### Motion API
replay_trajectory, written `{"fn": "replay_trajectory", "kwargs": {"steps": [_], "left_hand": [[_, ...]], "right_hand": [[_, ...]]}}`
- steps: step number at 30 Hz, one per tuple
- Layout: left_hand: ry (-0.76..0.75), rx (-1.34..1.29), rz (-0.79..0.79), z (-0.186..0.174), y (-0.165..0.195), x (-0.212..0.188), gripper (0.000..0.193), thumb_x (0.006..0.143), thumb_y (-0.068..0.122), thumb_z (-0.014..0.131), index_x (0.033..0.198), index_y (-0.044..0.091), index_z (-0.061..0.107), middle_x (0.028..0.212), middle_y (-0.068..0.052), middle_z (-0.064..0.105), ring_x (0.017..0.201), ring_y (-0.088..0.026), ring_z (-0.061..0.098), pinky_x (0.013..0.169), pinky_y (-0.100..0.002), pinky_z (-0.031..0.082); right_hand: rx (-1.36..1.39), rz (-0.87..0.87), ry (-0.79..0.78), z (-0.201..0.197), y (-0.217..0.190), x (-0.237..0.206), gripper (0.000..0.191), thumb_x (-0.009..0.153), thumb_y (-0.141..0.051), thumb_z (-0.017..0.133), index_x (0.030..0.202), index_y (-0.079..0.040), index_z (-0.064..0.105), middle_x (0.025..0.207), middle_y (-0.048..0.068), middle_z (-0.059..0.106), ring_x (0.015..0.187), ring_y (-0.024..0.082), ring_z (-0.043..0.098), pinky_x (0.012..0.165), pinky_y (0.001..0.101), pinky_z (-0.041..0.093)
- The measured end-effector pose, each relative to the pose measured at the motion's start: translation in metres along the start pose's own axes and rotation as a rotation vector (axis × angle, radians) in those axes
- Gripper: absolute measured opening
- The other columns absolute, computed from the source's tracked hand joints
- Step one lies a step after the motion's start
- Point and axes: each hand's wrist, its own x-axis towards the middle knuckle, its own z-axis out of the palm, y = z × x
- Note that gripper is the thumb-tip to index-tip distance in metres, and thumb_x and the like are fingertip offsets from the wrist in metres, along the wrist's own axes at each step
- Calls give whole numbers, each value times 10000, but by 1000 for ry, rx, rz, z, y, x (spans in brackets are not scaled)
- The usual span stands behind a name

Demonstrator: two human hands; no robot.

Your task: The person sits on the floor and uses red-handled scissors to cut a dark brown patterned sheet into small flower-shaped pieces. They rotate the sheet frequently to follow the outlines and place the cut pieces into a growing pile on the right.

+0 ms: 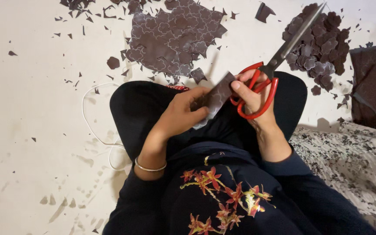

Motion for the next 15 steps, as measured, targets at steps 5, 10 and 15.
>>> {"fn": "replay_trajectory", "kwargs": {"steps": [5,10,15], "left_hand": [[-80,-192,-47,-6,-5,0,510,867,41,655,1376,20,630,958,-7,600,803,-62,583,689,-222,495],[-36,-942,43,-11,5,1,702,997,413,630,1518,-15,436,1208,-157,657,1074,-199,634,945,-309,535],[-77,-1008,196,10,9,2,926,864,287,764,1587,57,231,1322,-88,598,1130,-199,625,966,-348,550]], "right_hand": [[17,10,-48,-3,-11,-5,185,915,35,746,1011,-45,610,985,104,678,857,175,671,754,312,559],[81,-67,52,2,-18,-8,199,951,49,742,1041,-43,590,1031,104,665,902,171,667,814,311,566],[190,-117,167,10,-18,-9,219,961,16,726,1044,-70,543,1035,107,665,870,176,677,766,319,578]]}}
